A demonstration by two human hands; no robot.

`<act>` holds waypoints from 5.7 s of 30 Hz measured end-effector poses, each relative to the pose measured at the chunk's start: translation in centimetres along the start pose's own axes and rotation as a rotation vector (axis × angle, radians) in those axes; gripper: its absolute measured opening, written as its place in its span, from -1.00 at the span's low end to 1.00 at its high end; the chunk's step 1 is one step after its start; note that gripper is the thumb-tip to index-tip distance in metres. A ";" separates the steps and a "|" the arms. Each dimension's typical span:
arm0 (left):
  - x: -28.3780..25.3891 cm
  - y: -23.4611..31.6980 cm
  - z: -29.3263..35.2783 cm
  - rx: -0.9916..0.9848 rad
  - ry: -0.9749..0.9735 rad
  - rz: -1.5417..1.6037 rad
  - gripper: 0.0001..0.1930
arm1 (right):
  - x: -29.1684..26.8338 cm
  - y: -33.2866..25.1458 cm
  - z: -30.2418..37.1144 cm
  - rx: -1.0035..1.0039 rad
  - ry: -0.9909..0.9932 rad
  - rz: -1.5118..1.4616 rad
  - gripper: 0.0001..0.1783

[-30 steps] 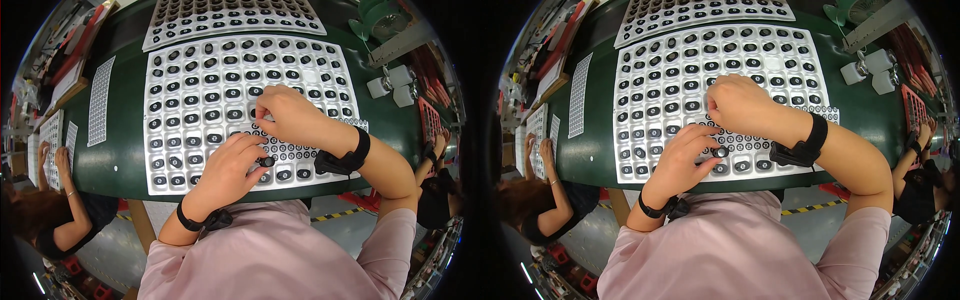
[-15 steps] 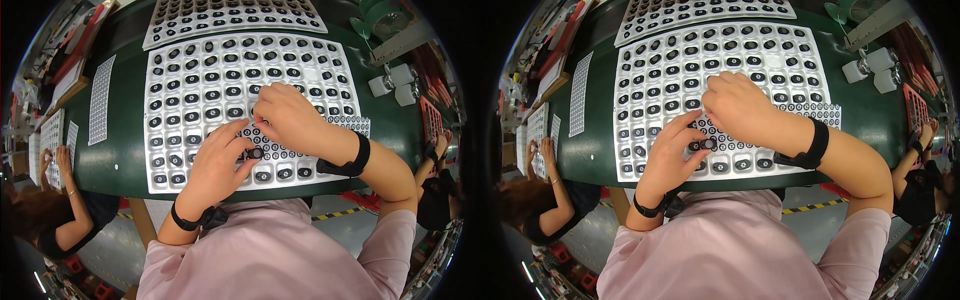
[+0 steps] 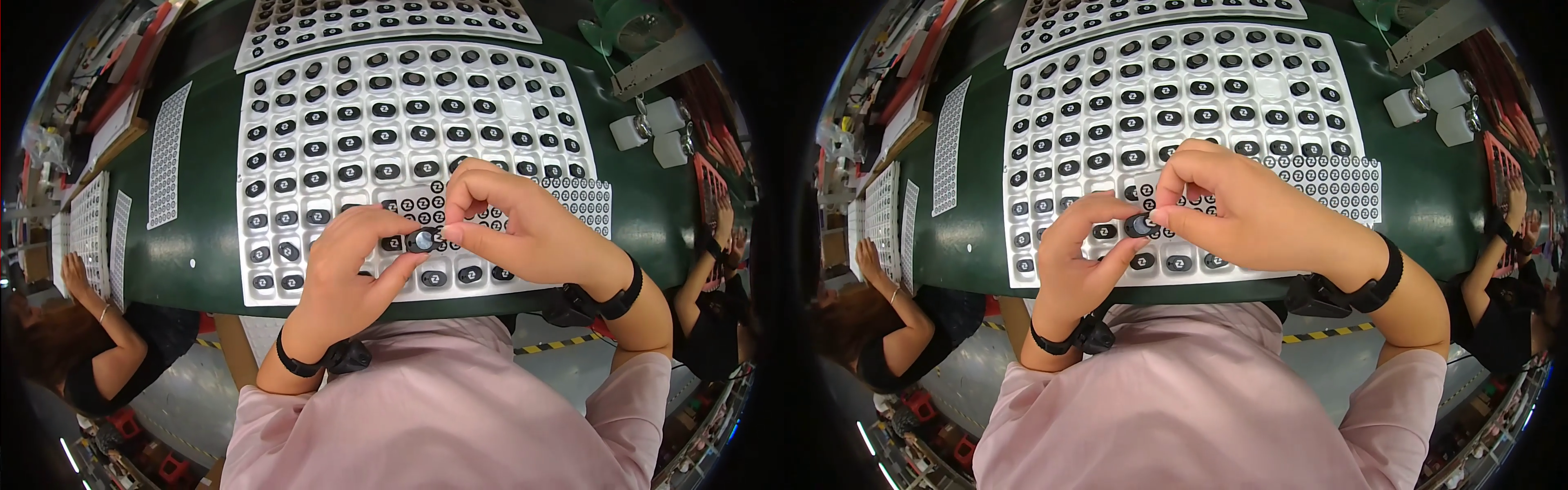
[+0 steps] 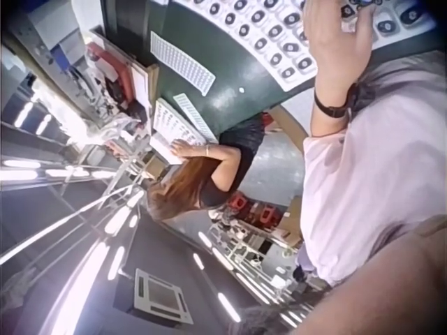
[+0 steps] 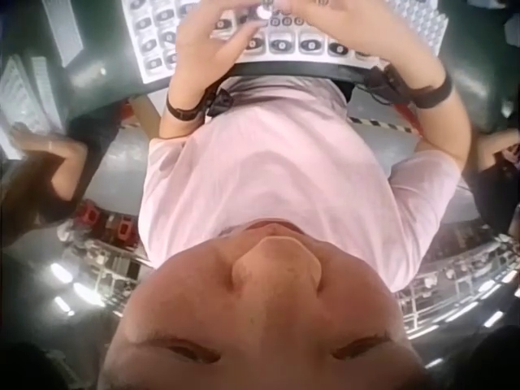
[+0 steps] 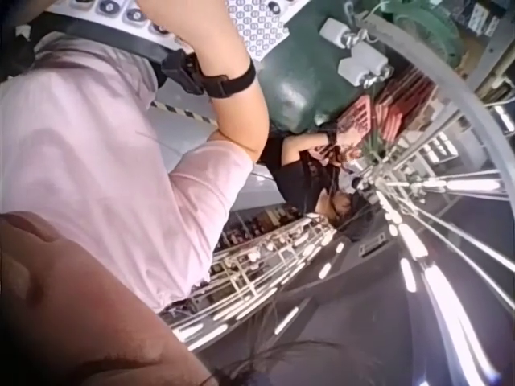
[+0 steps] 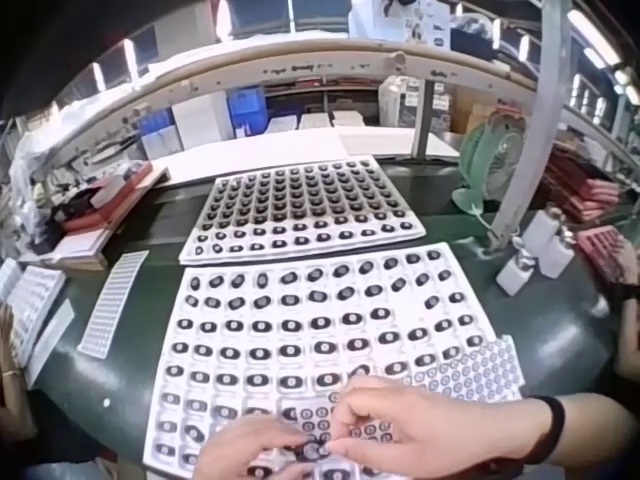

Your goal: The person folds a sheet of stickers by hand and then peels individual stickers from the sheet, applying one to each of the small black components on a tray.

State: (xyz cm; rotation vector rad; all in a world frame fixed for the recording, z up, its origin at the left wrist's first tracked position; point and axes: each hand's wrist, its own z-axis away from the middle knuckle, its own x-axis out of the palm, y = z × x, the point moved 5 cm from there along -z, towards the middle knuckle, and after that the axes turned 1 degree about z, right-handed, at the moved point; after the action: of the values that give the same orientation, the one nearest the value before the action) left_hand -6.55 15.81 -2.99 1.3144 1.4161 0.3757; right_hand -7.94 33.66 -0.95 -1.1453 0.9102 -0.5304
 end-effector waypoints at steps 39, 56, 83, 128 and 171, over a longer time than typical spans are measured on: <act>0.5 1.2 0.4 0.044 0.136 0.024 -0.73 | 0.7 -0.9 0.2 -0.081 0.077 0.126 -0.91; 0.5 0.8 0.5 0.027 0.164 0.137 -0.73 | 1.2 -1.1 0.8 -0.109 0.199 0.119 -0.89; 2.3 0.8 -2.2 0.121 -0.003 -0.226 -0.53 | -7.7 2.3 -1.0 -0.023 0.211 0.640 -0.79; 2.8 0.5 -1.4 -0.029 -0.066 -0.011 -0.73 | 1.5 -1.2 2.3 -0.385 0.348 0.862 -0.78; 1.3 -0.8 -0.6 0.099 -0.017 -0.126 -0.73 | 0.9 1.9 0.8 -0.090 0.562 0.121 -0.88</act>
State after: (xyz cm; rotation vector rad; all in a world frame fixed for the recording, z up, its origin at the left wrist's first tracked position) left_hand -7.15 16.93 -4.10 1.2961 1.5112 0.2126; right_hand -6.92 34.10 -2.92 -1.0271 1.4900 -0.7349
